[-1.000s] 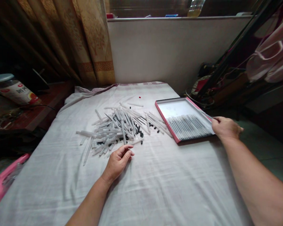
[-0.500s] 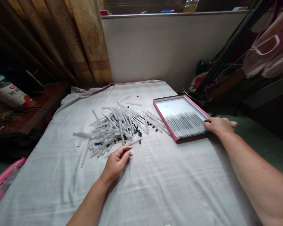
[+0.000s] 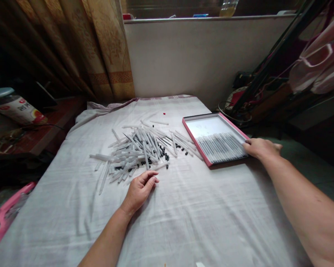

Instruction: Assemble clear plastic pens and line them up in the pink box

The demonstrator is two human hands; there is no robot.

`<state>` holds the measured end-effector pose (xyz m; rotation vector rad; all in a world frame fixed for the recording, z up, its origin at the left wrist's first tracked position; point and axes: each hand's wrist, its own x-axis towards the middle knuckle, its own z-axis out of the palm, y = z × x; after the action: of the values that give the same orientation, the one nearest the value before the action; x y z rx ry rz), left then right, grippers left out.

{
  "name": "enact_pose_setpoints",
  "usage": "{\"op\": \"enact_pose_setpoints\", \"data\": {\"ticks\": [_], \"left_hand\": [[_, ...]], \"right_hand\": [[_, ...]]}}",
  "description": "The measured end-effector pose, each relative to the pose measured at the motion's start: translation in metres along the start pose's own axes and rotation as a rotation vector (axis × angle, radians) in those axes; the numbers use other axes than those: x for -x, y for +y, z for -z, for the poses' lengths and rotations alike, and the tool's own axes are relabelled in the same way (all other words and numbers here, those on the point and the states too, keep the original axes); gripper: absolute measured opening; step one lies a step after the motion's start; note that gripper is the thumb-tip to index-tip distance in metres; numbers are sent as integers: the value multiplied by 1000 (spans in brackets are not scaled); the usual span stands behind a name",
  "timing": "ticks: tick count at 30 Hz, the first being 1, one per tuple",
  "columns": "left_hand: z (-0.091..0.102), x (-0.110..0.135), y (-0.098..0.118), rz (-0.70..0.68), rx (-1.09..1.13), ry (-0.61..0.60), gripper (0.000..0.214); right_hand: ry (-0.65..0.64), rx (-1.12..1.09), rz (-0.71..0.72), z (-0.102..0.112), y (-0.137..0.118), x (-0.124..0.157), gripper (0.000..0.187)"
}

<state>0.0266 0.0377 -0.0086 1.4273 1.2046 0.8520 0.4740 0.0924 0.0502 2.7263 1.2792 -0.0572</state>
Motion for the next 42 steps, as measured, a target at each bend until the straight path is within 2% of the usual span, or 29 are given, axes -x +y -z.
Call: {"op": "enact_pose_setpoints", "data": {"ticks": [2,4,6,8,9,12,14,17,21,25,27,29,32,35,38,42], "left_hand": [[0,0,2,4,21,6,32],[0,0,3,6,59,25,34],[1,-1,5,-4,101,61,38],[3,-1,7,-13,136,105,45],[4,-1,7,-14,151,129,48],[7,-2,9,-20,182,242,54],[10,-3,9,-43,196,355,55],[14,-5,7,-75,235,483,55],[16,-10,-1,-95,258,508,53],[17,-10,-6,-108,206,495,50],[17,-7,-4,-148,105,483,47],[15,-2,-1,-265,-104,454,39],[9,6,6,-564,-482,407,18],[3,11,10,-713,-766,371,26],[3,11,10,-684,-913,375,32],[6,7,6,-598,-927,284,25]], "right_hand": [[43,7,32,8,-4,6,34],[174,0,129,19,-14,17,33],[390,-58,304,29,-33,33,31],[533,-169,504,34,-61,56,29],[532,-217,621,34,-79,69,29],[352,-274,944,22,-133,114,26],[252,-288,1037,9,-164,146,27],[158,-320,1031,-9,-197,188,31],[122,-297,973,-20,-221,218,30],[109,-239,949,-21,-230,224,27],[114,-259,928,-21,-229,223,26],[122,-300,913,-21,-223,221,26],[148,-419,967,-25,-206,218,26],[186,-604,1107,-33,-187,217,25],[226,-752,1168,-41,-172,215,24],[225,-852,1122,-46,-162,202,24]]}}
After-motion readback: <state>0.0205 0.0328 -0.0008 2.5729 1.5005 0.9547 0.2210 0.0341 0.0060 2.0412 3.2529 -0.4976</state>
